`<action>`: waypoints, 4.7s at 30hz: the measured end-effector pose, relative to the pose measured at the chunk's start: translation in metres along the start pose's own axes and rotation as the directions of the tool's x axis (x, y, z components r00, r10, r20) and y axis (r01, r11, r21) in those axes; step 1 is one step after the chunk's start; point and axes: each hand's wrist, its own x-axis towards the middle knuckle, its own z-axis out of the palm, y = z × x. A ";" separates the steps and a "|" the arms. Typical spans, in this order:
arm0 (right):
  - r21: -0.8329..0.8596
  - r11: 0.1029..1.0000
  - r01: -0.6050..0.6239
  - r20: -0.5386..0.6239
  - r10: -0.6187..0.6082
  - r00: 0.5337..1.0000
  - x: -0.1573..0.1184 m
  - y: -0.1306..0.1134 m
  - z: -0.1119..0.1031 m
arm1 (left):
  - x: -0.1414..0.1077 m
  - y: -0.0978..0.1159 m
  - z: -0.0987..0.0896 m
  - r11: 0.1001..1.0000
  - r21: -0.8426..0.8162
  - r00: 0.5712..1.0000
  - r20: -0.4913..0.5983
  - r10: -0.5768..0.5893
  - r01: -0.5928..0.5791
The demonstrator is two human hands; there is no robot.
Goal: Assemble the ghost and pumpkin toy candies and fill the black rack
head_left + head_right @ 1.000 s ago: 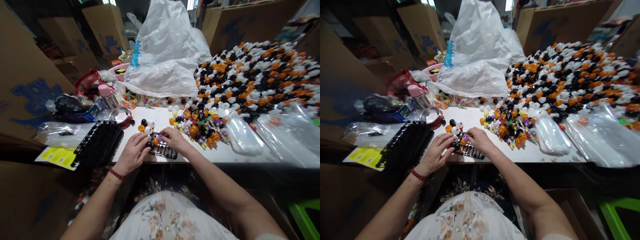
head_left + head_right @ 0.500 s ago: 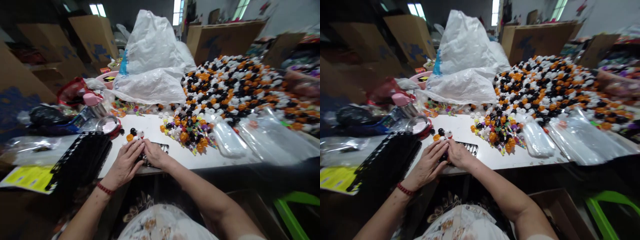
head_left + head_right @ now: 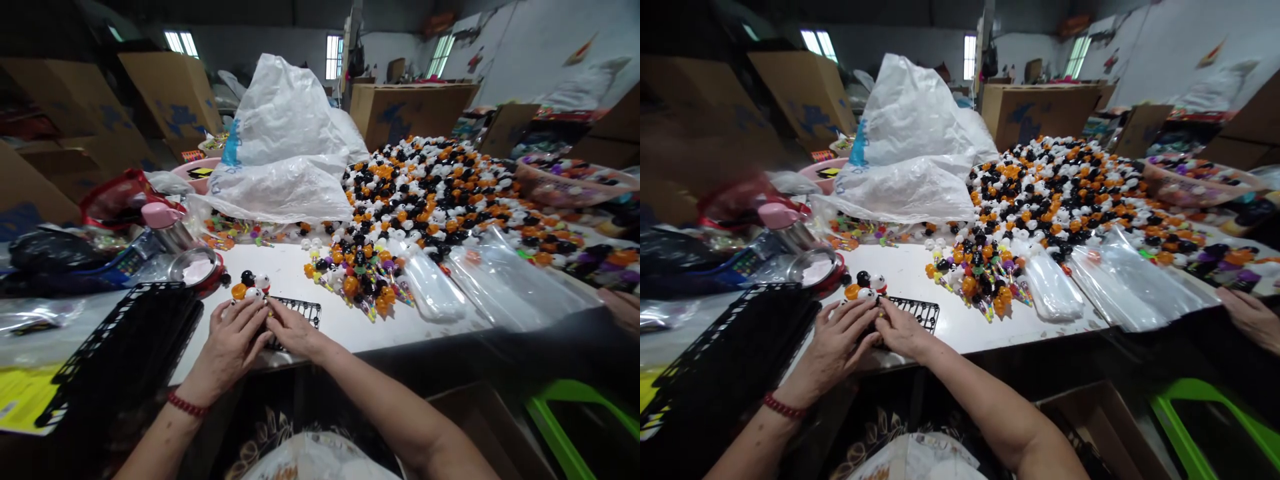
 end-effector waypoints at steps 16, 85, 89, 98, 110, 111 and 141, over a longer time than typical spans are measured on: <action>-0.103 0.969 0.226 -0.051 -0.233 0.971 0.011 0.011 -0.005 | 0.000 -0.006 -0.007 0.980 -0.197 0.996 0.083 -0.023 0.039; -0.231 0.972 0.043 0.044 -0.034 0.998 0.029 0.041 -0.001 | 0.002 -0.007 -0.001 0.962 -0.252 0.995 0.047 -0.094 0.102; -0.310 0.946 0.094 0.084 -0.071 0.994 0.029 0.042 -0.002 | 0.004 -0.008 0.000 0.976 -0.211 0.997 0.059 -0.039 0.051; -0.331 0.939 0.087 0.060 -0.071 0.996 0.027 0.055 0.012 | 0.004 -0.009 0.001 0.989 -0.136 0.996 0.073 -0.046 0.056; -0.254 0.965 0.071 0.114 -0.043 0.993 0.033 0.048 0.007 | 0.016 -0.013 -0.010 0.985 -0.166 0.985 0.173 -0.018 0.047; -0.228 0.973 0.029 0.111 -0.004 0.994 0.033 0.051 0.007 | 0.015 -0.015 -0.009 0.978 -0.196 0.986 0.164 -0.033 0.066; -0.358 0.919 0.166 0.155 -0.117 0.981 0.033 0.051 0.010 | 0.009 -0.018 -0.005 0.977 -0.201 0.985 0.170 -0.029 0.064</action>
